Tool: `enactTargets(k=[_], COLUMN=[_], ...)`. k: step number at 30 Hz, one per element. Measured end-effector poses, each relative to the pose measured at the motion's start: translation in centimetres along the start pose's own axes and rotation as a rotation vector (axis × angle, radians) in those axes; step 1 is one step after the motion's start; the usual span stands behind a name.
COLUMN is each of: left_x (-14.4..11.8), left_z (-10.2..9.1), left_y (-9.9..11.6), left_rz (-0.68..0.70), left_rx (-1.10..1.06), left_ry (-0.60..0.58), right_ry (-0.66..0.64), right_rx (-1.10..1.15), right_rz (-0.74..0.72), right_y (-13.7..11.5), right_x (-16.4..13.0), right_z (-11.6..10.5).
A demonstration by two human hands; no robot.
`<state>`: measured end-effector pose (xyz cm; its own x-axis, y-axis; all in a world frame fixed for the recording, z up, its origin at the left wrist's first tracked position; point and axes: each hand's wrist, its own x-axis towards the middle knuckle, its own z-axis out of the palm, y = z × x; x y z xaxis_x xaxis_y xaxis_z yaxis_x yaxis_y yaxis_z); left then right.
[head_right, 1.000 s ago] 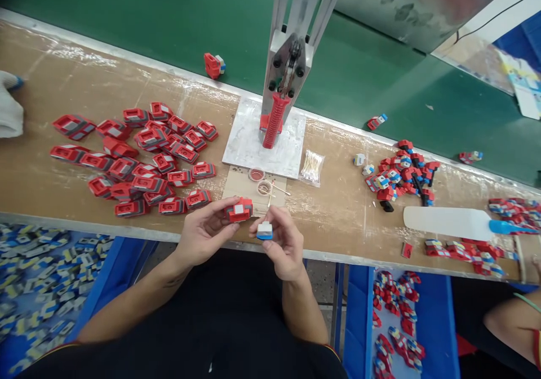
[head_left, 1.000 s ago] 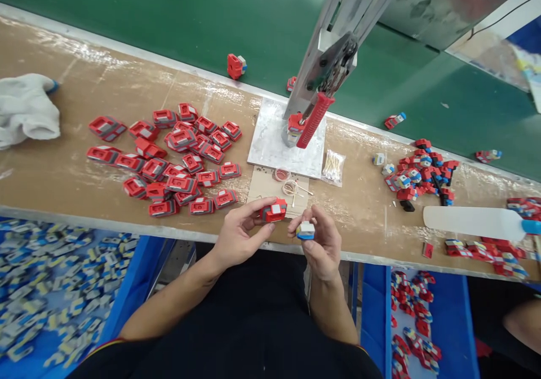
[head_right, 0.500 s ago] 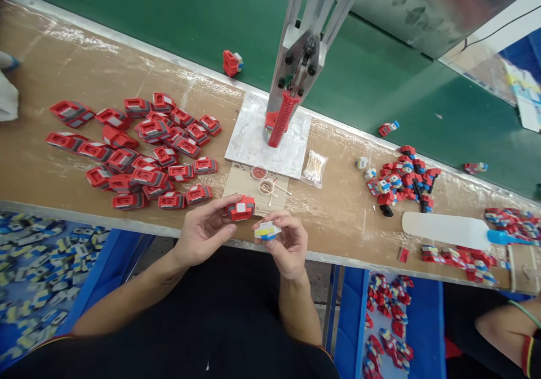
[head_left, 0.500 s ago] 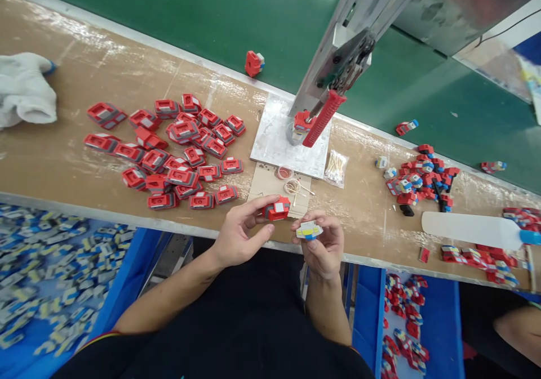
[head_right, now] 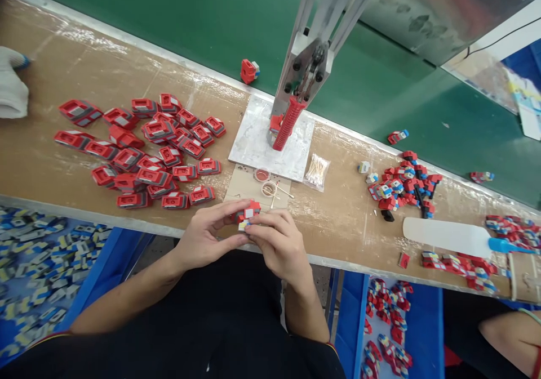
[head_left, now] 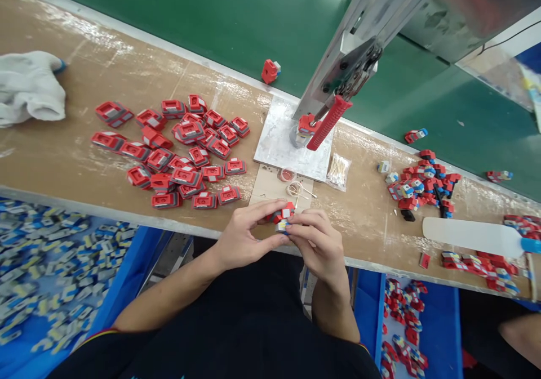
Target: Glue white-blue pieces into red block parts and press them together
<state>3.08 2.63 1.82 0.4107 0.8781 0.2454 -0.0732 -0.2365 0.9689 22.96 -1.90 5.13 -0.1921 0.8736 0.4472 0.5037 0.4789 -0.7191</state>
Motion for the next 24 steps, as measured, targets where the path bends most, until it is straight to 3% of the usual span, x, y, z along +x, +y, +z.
enactTargets(k=[4, 8, 11, 19, 24], left_x=[0.4, 0.7, 0.6, 0.7, 1.3], left_z=[-0.3, -0.7, -0.9, -1.7, -1.8], left_y=[0.5, 1.1, 1.5, 1.7, 1.9], left_rz=[0.138, 0.257, 0.269, 0.056, -0.013], left_rx=[0.064, 0.047, 0.015, -0.137, -0.213], left_ry=[-0.054, -0.088, -0.079, -0.097, -0.050], right_ry=[0.049, -0.143, -0.194, -0.280, -0.205], right_rx=[0.243, 0.608, 0.731, 0.763, 0.531], right_rz=[0.213, 0.371, 0.398, 0.504, 0.311], right_y=[1.1, 1.6, 1.4, 0.3, 0.6], right_x=[-0.4, 0.1, 0.7, 2.0, 2.4], right_z=[-0.3, -1.0, -1.5, -1.3, -0.6])
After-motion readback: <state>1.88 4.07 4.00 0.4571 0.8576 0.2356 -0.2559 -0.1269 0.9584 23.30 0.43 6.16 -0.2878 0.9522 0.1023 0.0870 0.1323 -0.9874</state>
